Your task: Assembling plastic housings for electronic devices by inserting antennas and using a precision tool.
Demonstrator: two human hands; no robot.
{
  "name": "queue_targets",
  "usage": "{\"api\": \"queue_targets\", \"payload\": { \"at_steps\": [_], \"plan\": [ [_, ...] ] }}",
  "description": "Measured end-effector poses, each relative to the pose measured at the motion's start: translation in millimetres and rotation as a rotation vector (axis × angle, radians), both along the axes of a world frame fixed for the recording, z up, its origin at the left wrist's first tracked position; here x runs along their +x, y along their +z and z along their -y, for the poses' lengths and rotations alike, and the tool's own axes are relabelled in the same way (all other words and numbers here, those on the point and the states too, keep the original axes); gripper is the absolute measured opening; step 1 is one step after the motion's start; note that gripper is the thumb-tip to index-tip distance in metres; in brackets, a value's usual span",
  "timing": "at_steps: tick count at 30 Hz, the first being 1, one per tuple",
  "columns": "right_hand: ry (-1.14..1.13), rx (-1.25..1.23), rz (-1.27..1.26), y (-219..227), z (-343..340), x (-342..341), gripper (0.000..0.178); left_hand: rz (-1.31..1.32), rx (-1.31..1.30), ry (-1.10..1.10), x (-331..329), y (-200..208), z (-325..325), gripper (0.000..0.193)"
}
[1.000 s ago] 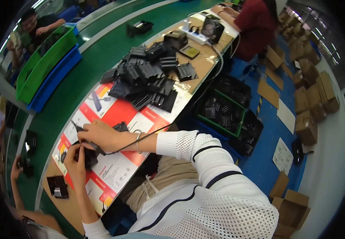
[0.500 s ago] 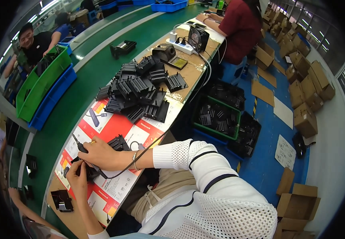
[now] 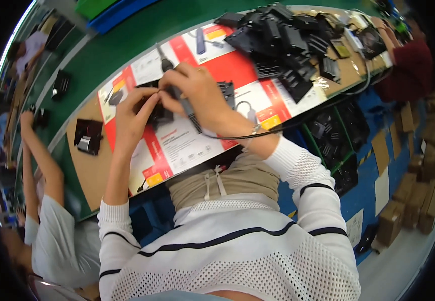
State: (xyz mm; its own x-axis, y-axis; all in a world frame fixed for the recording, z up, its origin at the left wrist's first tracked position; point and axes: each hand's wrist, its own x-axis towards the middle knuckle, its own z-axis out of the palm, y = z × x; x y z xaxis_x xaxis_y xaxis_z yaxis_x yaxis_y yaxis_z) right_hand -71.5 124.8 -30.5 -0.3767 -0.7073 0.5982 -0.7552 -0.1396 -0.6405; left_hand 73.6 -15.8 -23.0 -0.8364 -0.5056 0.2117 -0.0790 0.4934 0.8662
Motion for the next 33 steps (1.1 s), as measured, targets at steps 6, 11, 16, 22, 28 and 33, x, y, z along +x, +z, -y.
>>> {"api": "queue_targets", "payload": {
  "at_steps": [6,11,16,22,28,33],
  "plan": [
    [-0.026,0.104,-0.049,12,-50,-39,0.025,0.111,0.322,-0.195,30,60,10,0.018],
    [-0.036,0.202,-0.123,7,-79,-32,0.032,0.51,0.547,-0.663,24,82,13,0.019],
    [-0.009,0.235,-0.055,-4,-74,-18,0.037,0.567,0.604,-0.598,-31,40,11,0.021],
    [-0.074,0.183,-0.198,-7,-83,-27,0.034,0.634,0.692,-0.488,-62,8,23,0.019],
    [-0.099,0.206,0.372,17,-99,-21,0.019,0.644,0.708,-0.449,-66,1,26,0.017],
    [-0.029,0.19,0.566,24,-101,-23,0.016,0.667,0.704,-0.42,-75,5,20,0.015]
  ]
}}
